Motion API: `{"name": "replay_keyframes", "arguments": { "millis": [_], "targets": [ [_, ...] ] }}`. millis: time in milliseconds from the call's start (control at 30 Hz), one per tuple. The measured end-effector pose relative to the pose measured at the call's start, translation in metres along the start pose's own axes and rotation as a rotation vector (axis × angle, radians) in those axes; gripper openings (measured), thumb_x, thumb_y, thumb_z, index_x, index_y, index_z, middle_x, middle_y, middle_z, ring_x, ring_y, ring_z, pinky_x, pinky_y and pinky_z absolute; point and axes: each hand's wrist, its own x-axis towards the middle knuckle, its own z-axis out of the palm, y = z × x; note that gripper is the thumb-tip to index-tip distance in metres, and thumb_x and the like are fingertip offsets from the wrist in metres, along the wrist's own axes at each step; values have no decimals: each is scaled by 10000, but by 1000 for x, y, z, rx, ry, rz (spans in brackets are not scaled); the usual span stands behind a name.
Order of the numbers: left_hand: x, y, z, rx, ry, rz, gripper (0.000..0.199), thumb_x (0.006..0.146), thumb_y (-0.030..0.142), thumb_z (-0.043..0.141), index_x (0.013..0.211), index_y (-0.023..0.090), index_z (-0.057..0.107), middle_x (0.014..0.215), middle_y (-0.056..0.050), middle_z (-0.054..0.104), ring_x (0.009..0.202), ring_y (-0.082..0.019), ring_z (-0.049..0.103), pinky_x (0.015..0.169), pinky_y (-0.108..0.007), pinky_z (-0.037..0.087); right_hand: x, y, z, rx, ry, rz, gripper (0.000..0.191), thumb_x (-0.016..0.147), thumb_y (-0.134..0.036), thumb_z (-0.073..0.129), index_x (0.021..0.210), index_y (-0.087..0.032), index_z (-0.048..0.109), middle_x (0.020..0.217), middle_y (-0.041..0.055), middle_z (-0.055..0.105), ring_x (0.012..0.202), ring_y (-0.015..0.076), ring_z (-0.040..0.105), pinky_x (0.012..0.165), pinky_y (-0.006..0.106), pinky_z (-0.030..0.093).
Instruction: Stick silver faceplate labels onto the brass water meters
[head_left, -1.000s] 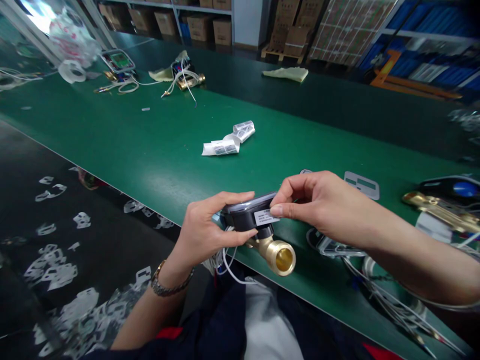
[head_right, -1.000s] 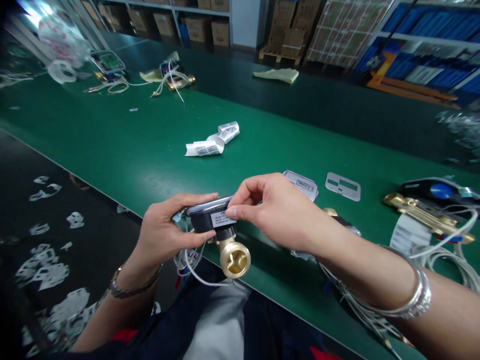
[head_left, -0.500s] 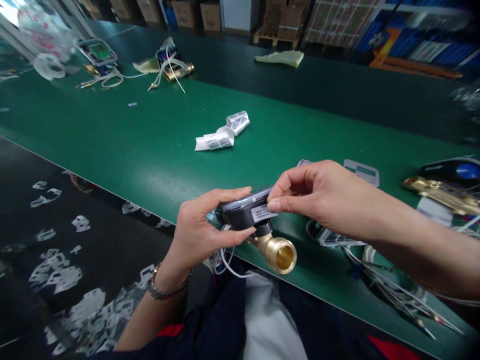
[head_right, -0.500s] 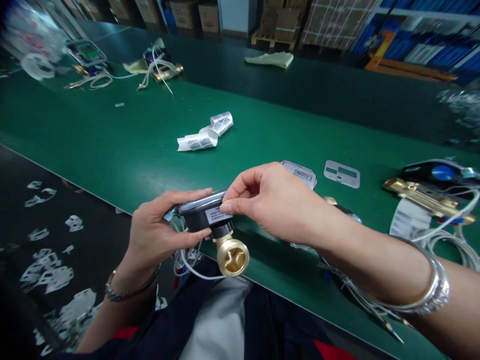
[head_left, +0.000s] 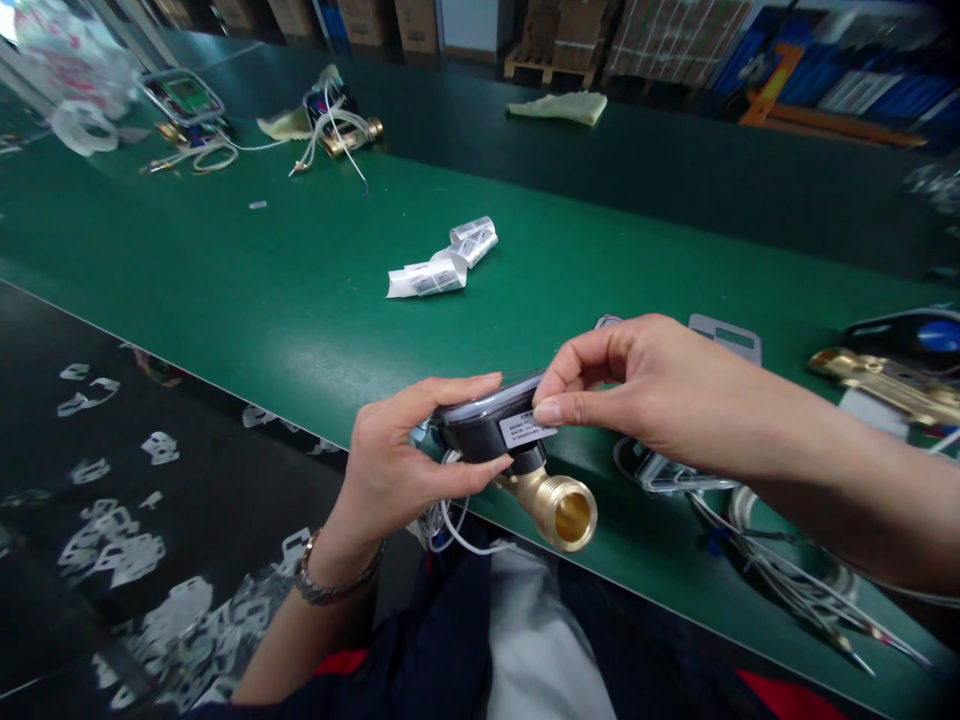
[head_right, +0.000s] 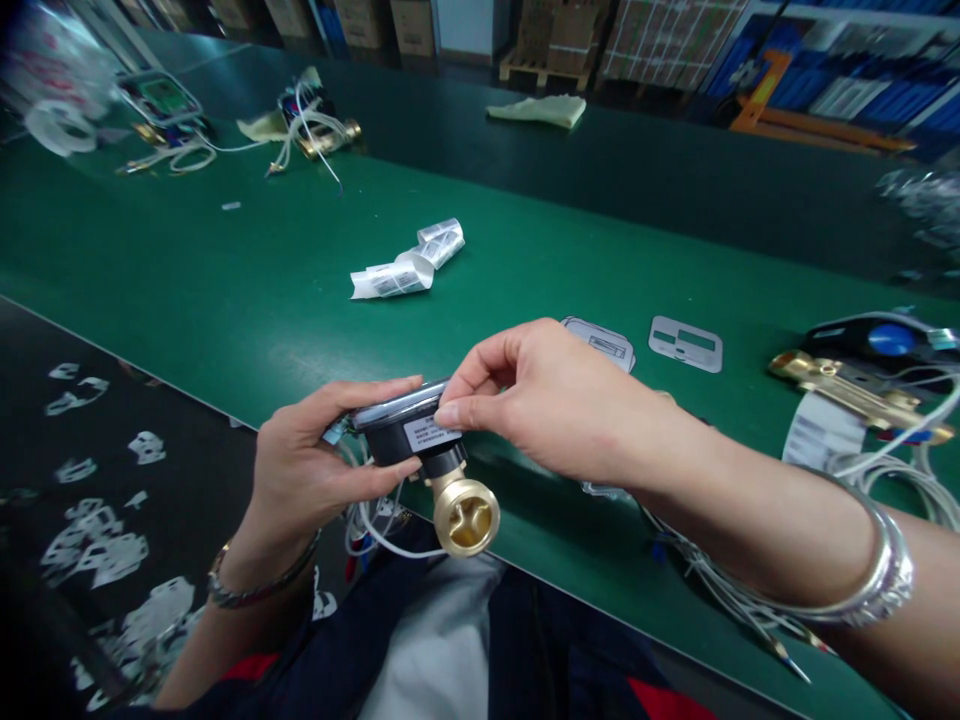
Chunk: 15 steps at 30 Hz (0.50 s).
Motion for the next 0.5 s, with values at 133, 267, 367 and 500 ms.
{"name": "replay_keyframes", "arguments": {
  "millis": [133, 267, 367, 500],
  "targets": [
    [0, 0, 0, 1, -1, 4, 550, 743, 293, 934, 1252, 246, 730, 1217, -25, 781, 1041, -192, 762, 950, -284, 614, -1, 0, 1, -19, 10, 6, 222, 796, -471, 861, 766, -258, 808, 767, 44, 755, 615, 165, 627, 481, 304, 412],
    [1, 0, 2, -17, 6, 7, 559, 729, 277, 942, 1247, 240, 735, 1220, -19, 780, 1056, -177, 756, 968, -256, 597, -2, 0, 2, -35, 22, 25, 161, 813, -411, 841, 779, -258, 806, 771, 37, 758, 647, 177, 650, 494, 306, 432],
    [1, 0, 3, -42, 12, 19, 575, 715, 253, 947, 1249, 233, 735, 1228, -26, 777, 1067, -181, 754, 974, -252, 590, -3, -2, 3, -50, 46, 44, 110, 829, -351, 815, 782, -252, 800, 764, 24, 758, 653, 171, 658, 519, 299, 444],
    [0, 0, 4, -72, 16, 19, 582, 699, 224, 954, 1240, 229, 740, 1230, -25, 777, 1074, -174, 753, 980, -234, 582, -6, -3, 5, -46, 71, 34, 105, 833, -313, 811, 764, -238, 788, 733, 8, 747, 643, 155, 658, 533, 277, 453]
  ]
}}
